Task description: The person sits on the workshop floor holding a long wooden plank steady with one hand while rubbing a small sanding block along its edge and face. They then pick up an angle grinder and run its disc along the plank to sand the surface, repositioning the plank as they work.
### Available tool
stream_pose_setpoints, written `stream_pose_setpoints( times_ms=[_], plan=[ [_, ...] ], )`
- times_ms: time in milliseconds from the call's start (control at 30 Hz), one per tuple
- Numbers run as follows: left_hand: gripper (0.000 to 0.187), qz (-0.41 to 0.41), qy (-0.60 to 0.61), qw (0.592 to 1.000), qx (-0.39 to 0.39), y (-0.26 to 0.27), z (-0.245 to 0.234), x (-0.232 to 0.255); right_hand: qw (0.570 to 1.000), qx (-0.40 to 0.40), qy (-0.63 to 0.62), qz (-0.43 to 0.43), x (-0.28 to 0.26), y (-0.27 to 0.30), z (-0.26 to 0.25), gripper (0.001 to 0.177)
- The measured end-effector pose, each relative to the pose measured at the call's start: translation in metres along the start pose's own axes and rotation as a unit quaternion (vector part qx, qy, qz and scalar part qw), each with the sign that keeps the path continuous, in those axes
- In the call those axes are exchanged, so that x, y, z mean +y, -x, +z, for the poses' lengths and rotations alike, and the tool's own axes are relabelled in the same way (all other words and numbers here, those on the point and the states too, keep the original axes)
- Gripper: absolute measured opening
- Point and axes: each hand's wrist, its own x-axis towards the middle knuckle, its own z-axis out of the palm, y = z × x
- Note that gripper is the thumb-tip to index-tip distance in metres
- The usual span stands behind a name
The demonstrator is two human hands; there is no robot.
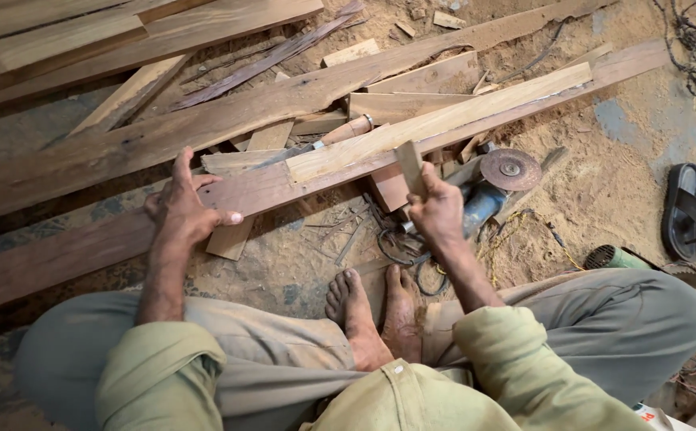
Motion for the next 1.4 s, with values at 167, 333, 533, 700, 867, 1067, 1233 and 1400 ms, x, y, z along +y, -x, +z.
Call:
stream_pose_setpoints(
  times_ms=[167, 333, 533, 700, 867, 1067, 1233, 1400],
  plan=[
    [0.147, 0.013, 0.006, 1.000, 0.009, -0.001, 0.000, -0.004, 0.999, -0.017, 0.042, 0.018, -0.008, 0.008, 0.019, 0.057],
    [0.148, 0.023, 0.007, 1.000, 0.005, -0.002, 0.006, -0.006, 0.994, 0.016, 0.053, -0.090, -0.014, 0.021, 0.038, 0.049],
    [0.148, 0.048, 0.015, 0.998, 0.024, -0.003, 0.006, -0.009, 0.980, -0.016, 0.031, -0.196, -0.071, 0.051, 0.078, 0.042],
    [0.150, 0.051, 0.019, 0.998, 0.022, -0.007, 0.009, -0.014, 0.952, -0.177, -0.215, 0.130, -0.079, 0.061, 0.081, 0.062],
    [0.148, 0.065, 0.010, 0.998, 0.019, -0.005, 0.009, -0.015, 0.988, -0.043, -0.149, 0.016, -0.051, 0.041, 0.020, 0.053],
    [0.148, 0.057, 0.006, 0.998, 0.020, -0.006, 0.009, -0.014, 0.999, -0.009, -0.020, 0.032, -0.012, 0.008, -0.007, 0.067],
    [0.147, 0.055, 0.010, 0.998, 0.021, -0.005, 0.006, -0.012, 0.997, -0.057, 0.046, 0.031, -0.032, 0.005, -0.001, 0.060],
    [0.150, 0.032, 0.011, 0.999, 0.011, -0.003, 0.006, -0.006, 0.984, -0.032, 0.033, -0.172, 0.007, 0.011, 0.035, 0.042]
  ],
)
